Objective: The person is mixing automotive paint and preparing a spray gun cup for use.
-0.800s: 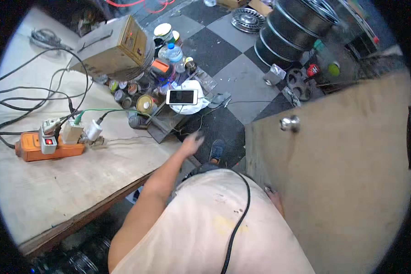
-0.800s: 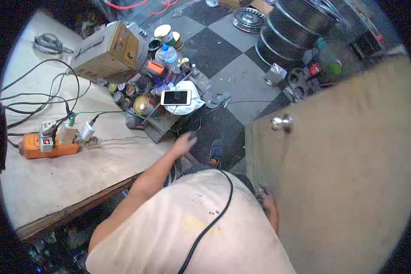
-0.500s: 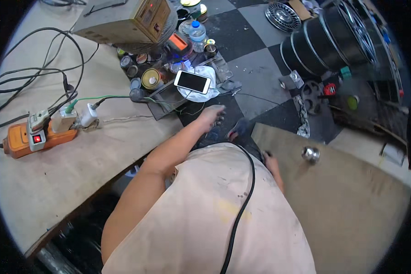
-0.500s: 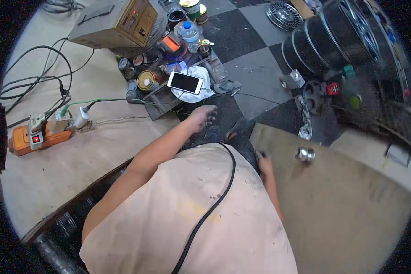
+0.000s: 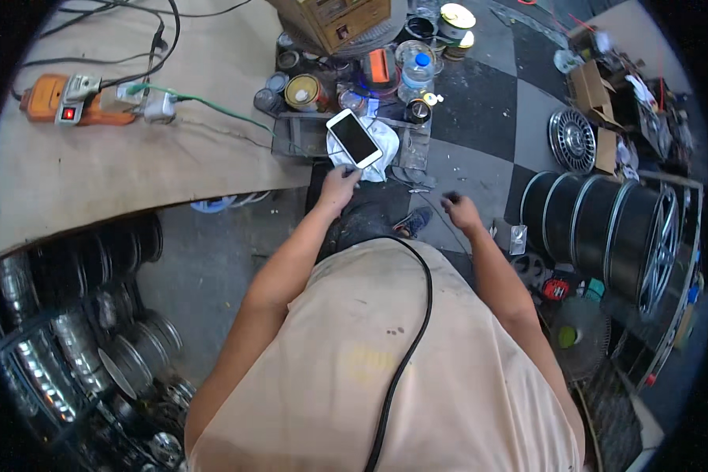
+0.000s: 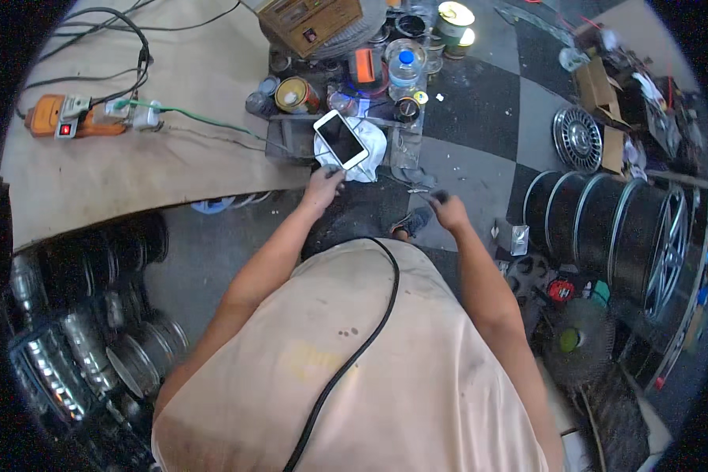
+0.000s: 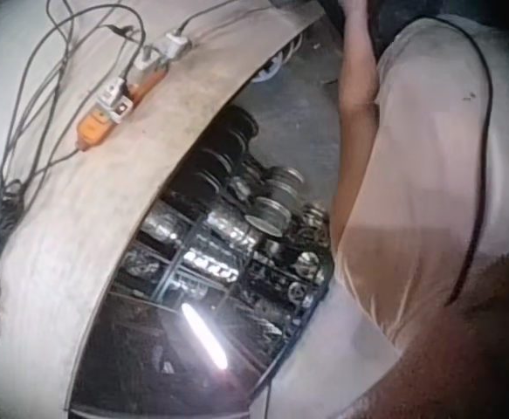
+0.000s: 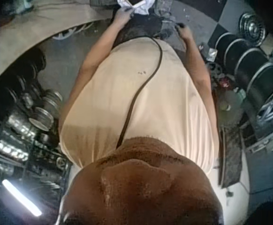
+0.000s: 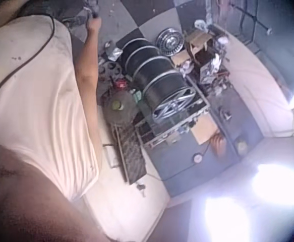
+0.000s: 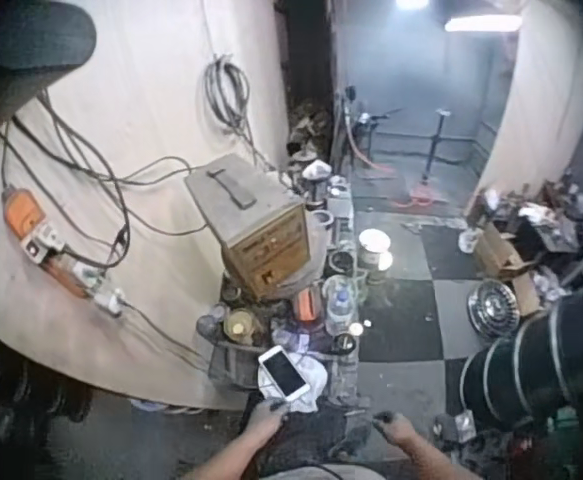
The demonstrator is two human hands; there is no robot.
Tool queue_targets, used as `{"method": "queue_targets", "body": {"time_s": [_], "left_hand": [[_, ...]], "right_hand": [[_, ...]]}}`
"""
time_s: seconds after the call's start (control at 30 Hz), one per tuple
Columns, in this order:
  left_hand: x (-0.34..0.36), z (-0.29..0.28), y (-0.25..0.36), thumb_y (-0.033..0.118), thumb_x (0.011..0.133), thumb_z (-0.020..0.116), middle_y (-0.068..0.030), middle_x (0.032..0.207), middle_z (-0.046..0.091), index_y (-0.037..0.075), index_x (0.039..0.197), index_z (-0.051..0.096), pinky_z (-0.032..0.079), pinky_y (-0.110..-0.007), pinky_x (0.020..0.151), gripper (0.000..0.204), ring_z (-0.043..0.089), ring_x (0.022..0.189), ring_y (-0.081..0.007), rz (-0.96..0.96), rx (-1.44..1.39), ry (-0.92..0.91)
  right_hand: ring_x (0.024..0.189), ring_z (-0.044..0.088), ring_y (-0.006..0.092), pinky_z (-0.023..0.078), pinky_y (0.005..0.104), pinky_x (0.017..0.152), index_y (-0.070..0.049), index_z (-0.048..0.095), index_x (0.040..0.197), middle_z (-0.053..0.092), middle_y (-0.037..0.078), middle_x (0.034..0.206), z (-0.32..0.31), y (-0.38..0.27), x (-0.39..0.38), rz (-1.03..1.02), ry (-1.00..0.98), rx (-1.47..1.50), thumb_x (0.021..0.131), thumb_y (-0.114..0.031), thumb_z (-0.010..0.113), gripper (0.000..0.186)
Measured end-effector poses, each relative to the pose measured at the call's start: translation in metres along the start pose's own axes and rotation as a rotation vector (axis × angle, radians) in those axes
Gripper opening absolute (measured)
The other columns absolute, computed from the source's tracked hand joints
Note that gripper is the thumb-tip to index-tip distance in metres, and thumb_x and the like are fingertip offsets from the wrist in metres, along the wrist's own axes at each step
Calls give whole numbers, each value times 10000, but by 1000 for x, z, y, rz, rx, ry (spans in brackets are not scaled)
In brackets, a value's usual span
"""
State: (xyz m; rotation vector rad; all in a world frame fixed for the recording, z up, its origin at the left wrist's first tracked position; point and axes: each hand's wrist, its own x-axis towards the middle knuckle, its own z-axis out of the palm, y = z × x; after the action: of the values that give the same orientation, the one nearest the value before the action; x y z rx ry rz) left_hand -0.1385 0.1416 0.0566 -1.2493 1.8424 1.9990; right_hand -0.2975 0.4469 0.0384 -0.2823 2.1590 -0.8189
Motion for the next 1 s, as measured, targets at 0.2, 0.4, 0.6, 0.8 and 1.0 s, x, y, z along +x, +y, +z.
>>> {"method": "queue_targets", "body": {"time_s": [0.2,0.4,0.6,0.8,1.0], "left_hand": [[2,-6,49,191,880,601,-60,1099,646,109,1171,625,483,-376,861,302,618,978,-262,767,816,297],[29,-7,86,177,851,576,-34,1213,598,143,1212,592,389,-436,1028,363,530,1169,-272,1275,1417,136],[64,-10,87,193,862,534,-23,1237,572,167,1286,549,353,-462,1069,425,500,1252,-251,1209,1577,-88],[70,-2,85,205,876,524,-33,1202,572,168,1257,559,360,-454,1066,384,509,1251,-243,1171,1642,-160],[72,3,81,200,887,526,-41,1188,575,165,1211,574,375,-444,1053,330,520,1233,-240,1225,1589,-146]], "right_hand": [[674,600,262,500,383,674,15,707,949,689,110,782,32,-119,39,-153,-177,-100,925,-351,593,385],[792,643,344,513,413,755,6,697,1035,714,170,917,91,-122,60,-133,-132,-238,937,-357,575,395],[836,639,341,504,409,788,-15,674,1104,704,185,982,94,-116,54,-234,-3,-32,951,-314,570,351],[800,620,313,495,404,772,-33,662,1127,695,157,954,89,-116,48,-211,-47,24,962,-260,568,296],[775,604,289,488,403,754,-51,672,1124,694,123,930,108,-99,47,-90,35,-19,957,-259,584,281]]}}
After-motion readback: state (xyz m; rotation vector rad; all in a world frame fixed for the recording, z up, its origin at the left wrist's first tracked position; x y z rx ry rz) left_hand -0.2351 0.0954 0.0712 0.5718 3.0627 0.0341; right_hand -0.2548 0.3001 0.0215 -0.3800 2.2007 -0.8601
